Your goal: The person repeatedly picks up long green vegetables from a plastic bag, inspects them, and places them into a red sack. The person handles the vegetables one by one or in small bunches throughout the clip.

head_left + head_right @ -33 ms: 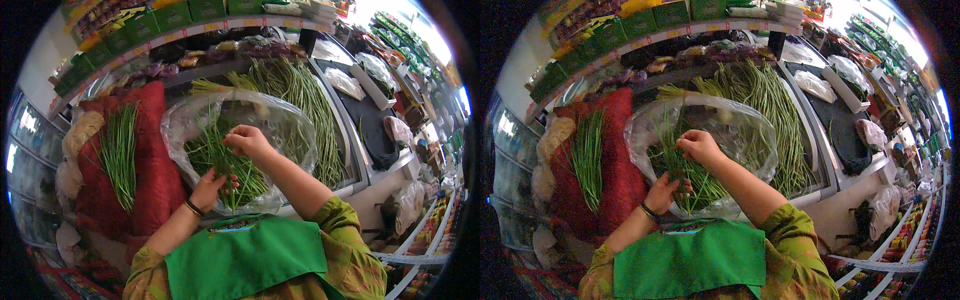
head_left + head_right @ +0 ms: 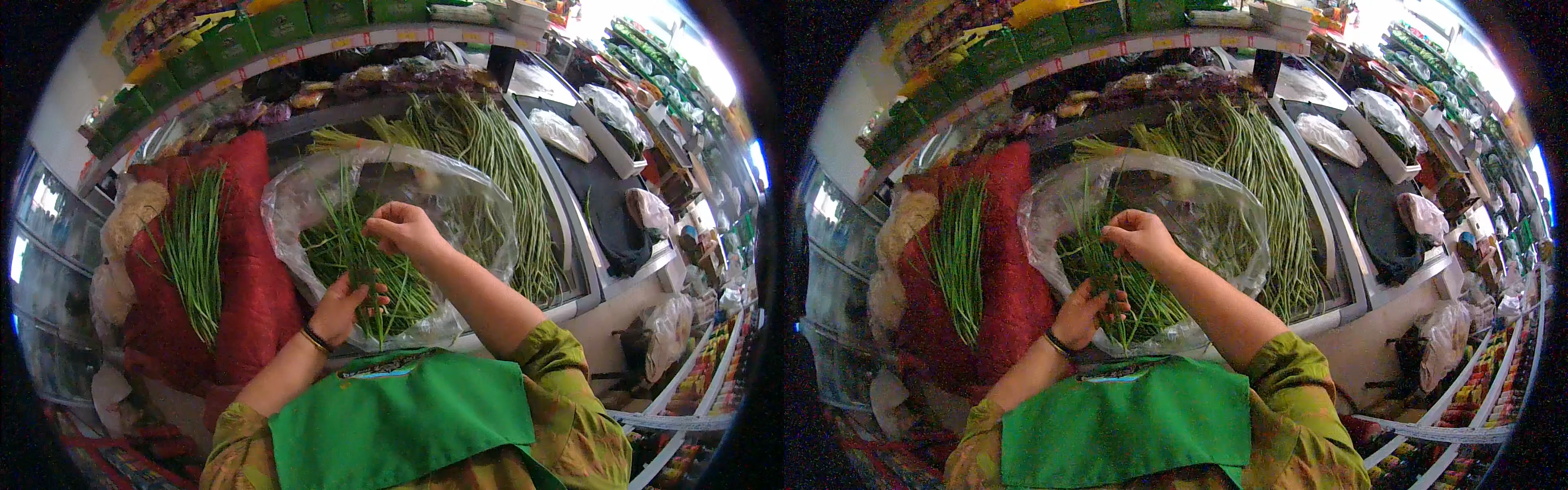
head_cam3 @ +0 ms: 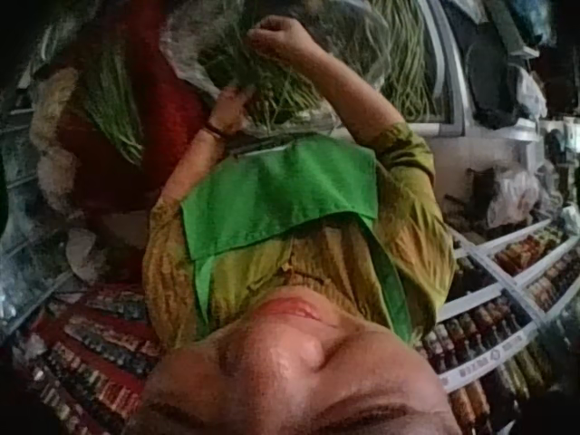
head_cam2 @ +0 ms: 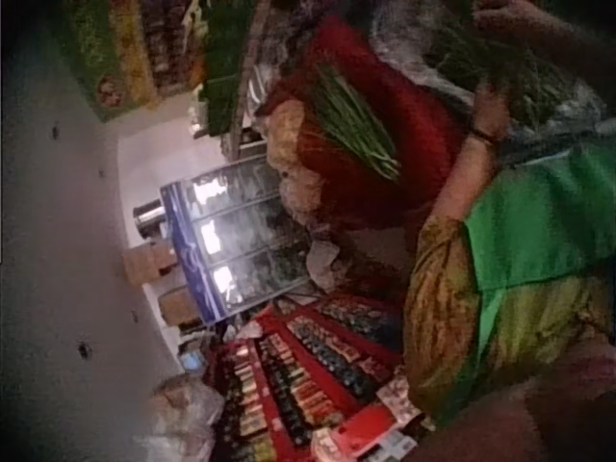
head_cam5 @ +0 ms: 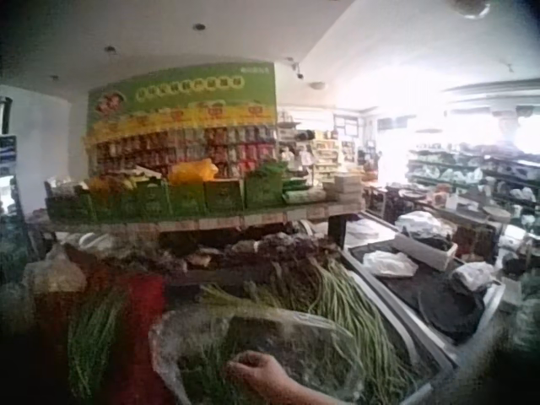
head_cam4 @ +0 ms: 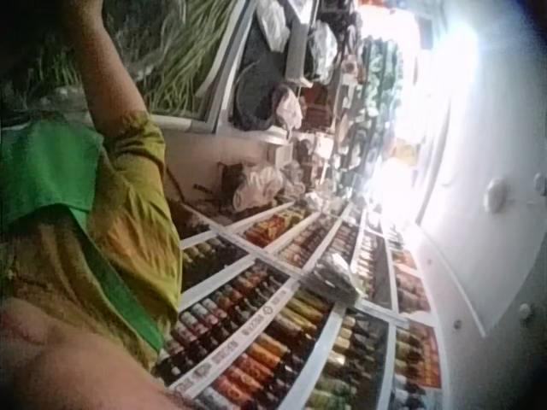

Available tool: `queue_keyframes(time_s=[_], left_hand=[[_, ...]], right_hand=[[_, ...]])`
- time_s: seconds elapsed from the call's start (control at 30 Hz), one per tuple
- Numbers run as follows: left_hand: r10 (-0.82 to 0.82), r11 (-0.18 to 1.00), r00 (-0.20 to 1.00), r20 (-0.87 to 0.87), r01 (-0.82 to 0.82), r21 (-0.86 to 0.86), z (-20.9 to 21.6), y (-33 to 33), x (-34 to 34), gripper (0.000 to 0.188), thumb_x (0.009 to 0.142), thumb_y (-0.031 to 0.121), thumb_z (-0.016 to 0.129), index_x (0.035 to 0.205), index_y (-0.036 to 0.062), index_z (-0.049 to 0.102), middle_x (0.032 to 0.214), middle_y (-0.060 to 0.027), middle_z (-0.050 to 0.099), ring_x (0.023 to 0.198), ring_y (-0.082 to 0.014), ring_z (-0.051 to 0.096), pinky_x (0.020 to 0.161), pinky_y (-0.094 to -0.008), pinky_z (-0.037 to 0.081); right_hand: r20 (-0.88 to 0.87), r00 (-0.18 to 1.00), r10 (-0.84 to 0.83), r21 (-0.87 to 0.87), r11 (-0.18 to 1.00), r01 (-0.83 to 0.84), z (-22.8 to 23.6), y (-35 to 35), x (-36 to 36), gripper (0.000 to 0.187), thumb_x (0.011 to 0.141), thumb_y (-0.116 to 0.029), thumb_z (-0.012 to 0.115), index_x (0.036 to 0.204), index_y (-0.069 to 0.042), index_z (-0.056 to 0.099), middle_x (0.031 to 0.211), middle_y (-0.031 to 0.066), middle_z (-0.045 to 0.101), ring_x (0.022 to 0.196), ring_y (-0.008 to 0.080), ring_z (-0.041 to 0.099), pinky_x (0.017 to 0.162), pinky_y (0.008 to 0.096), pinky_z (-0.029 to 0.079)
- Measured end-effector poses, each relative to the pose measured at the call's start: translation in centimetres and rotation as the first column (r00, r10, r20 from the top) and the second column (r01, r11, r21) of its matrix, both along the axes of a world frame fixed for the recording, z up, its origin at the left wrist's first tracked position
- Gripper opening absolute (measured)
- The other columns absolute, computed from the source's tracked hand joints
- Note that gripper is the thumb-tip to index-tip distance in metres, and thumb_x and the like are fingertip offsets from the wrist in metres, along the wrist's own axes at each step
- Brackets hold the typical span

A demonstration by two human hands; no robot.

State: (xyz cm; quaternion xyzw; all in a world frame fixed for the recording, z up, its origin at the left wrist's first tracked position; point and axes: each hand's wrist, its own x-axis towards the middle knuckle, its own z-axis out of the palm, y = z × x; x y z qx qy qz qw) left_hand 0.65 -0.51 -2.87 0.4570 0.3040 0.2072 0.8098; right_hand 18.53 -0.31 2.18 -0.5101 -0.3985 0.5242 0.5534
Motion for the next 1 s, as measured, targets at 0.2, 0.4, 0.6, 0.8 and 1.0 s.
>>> queue_keyframes(time_s=[0.2,0.4,0.6,0.8,1.0], left_hand=[[-0.006,1.000,0.999,-0.047,0.007,0.018,0.8,-0.7,0.2,0.026,0.087,0.014,0.039,0.112,0.0103,0.039,0.098,-0.0076,0.055,0.084,-0.0182,0.055,0.067,-0.0286,0.042],[-0.043,0.998,0.999,-0.033,0.044,0.037,1.0,-0.9,0.0,0.028,0.087,0.015,0.039,0.115,0.0108,0.038,0.099,-0.0068,0.054,0.085,-0.0167,0.055,0.067,-0.0266,0.041],[-0.045,0.999,0.998,-0.050,0.046,0.017,1.2,-1.0,0.1,0.028,0.088,0.015,0.039,0.115,0.0110,0.038,0.101,-0.0057,0.054,0.086,-0.0161,0.054,0.068,-0.0268,0.041],[-0.073,0.997,0.996,-0.047,0.074,0.012,1.1,-1.0,-0.1,0.029,0.088,0.014,0.037,0.117,0.0110,0.037,0.102,-0.0062,0.053,0.088,-0.0165,0.054,0.069,-0.0277,0.041],[-0.099,0.995,0.995,0.027,0.099,-0.016,0.7,-1.0,-0.3,0.031,0.088,0.013,0.037,0.119,0.0107,0.036,0.103,-0.0076,0.053,0.089,-0.0175,0.053,0.070,-0.0280,0.041]], right_hand=[[-0.053,0.998,0.044,0.000,0.999,-0.044,-0.2,-0.5,-0.1,0.014,0.074,-0.013,0.061,0.081,-0.003,0.056,0.067,-0.0018,0.054,0.052,0.0051,0.046,0.047,0.0184,0.037],[-0.001,0.996,0.090,0.053,0.995,-0.090,-0.4,-0.9,-0.2,0.018,0.070,-0.012,0.064,0.085,-0.003,0.060,0.069,-0.0015,0.056,0.057,0.0059,0.049,0.053,0.0200,0.041],[0.325,0.946,0.018,0.154,0.985,-0.071,-1.5,-0.5,-0.4,0.016,0.065,-0.012,0.066,0.078,-0.004,0.062,0.071,0.0004,0.057,0.060,0.0070,0.050,0.057,0.0215,0.042],[0.312,0.950,-0.019,0.146,0.989,-0.028,-1.6,-0.8,-0.8,0.023,0.061,-0.015,0.069,0.080,-0.005,0.060,0.071,0.0020,0.057,0.063,0.0090,0.050,0.058,0.0226,0.042],[0.363,0.894,-0.264,0.229,0.955,0.190,-2.8,-0.5,-1.2,0.030,0.065,-0.015,0.069,0.088,-0.002,0.055,0.076,0.0046,0.058,0.069,0.0097,0.053,0.063,0.0228,0.044]])
